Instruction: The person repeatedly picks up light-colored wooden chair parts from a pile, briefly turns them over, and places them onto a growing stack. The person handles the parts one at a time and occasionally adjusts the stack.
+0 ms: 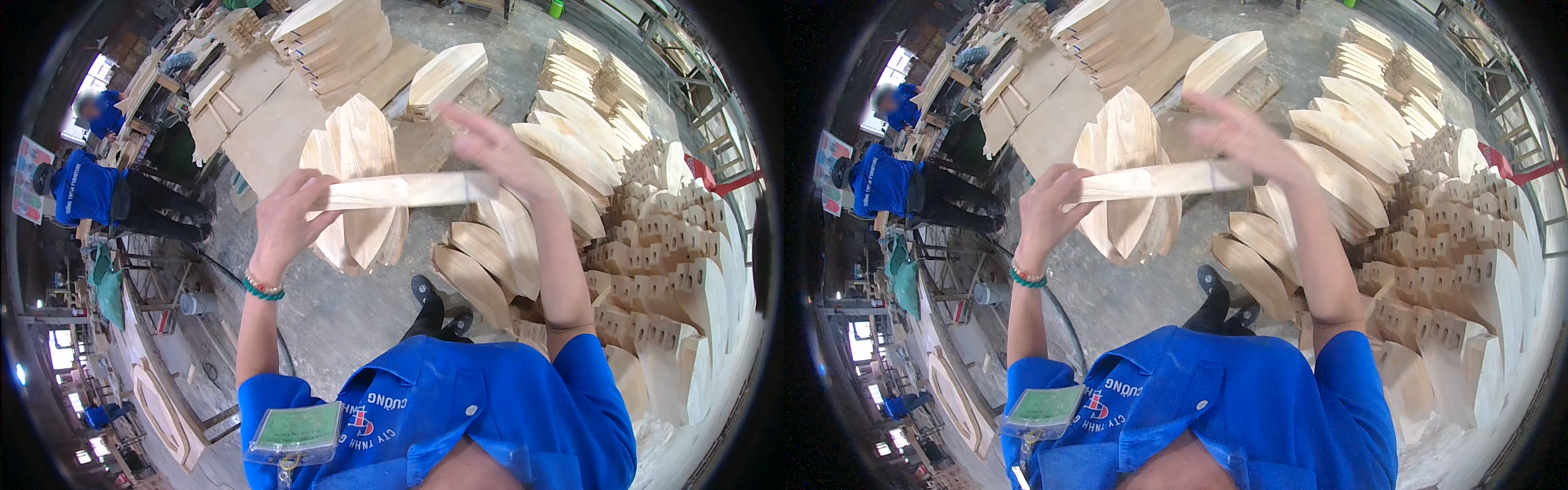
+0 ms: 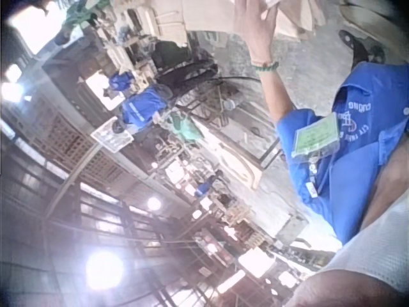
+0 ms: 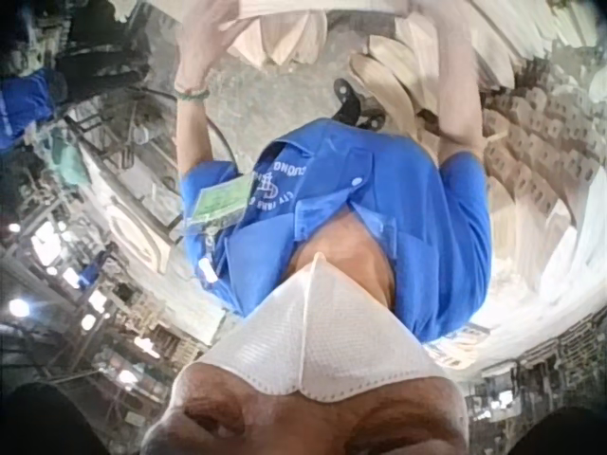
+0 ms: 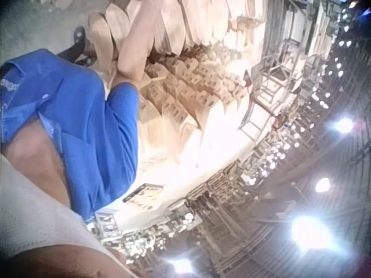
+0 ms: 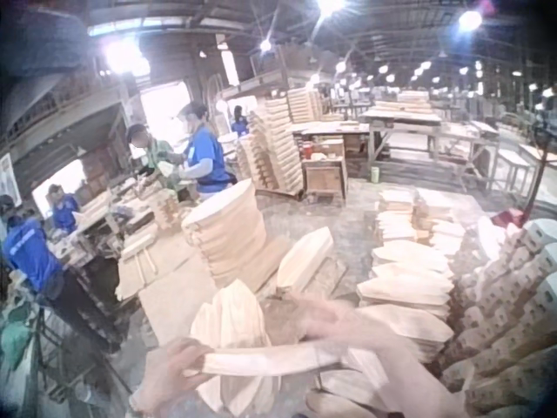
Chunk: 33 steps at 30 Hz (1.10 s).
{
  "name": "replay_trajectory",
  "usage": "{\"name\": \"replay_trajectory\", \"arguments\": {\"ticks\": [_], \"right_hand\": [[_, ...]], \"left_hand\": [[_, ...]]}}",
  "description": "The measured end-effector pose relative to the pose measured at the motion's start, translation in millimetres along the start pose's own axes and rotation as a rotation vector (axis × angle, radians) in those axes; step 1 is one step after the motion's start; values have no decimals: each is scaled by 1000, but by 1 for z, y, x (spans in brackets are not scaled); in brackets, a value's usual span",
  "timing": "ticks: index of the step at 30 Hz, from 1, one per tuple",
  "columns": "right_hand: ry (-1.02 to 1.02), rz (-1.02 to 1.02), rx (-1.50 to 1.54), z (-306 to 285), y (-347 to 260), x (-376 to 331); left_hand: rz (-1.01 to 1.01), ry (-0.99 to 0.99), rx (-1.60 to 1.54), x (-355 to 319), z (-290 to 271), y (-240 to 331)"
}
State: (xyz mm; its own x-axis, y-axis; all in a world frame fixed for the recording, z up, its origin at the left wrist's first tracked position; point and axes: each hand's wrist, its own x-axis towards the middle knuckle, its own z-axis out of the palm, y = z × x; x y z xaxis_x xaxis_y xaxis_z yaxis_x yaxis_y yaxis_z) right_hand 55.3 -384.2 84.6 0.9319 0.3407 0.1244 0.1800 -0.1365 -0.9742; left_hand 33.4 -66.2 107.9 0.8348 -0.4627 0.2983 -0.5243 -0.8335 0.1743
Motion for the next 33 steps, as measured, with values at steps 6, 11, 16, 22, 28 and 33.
{"name": "replay_trajectory", "arguments": {"ticks": [6,11,16,22,28,33], "right_hand": [[334,47,91,-16,69,9],[129,275,323,56,109,14],[170,274,362,112,123,55],[-13,226,499,130,128,87],[71,193,382,126,163,104],[23,123,322,86,142,66]], "left_hand": [[-484,305,-639,-27,13,-63],[-901,285,-808,-53,66,-104],[-896,245,-1202,-59,128,-108],[-850,317,-1422,-51,144,-72],[-928,233,-1171,-42,161,-74],[-1039,295,-1247,-58,156,-74]]}}
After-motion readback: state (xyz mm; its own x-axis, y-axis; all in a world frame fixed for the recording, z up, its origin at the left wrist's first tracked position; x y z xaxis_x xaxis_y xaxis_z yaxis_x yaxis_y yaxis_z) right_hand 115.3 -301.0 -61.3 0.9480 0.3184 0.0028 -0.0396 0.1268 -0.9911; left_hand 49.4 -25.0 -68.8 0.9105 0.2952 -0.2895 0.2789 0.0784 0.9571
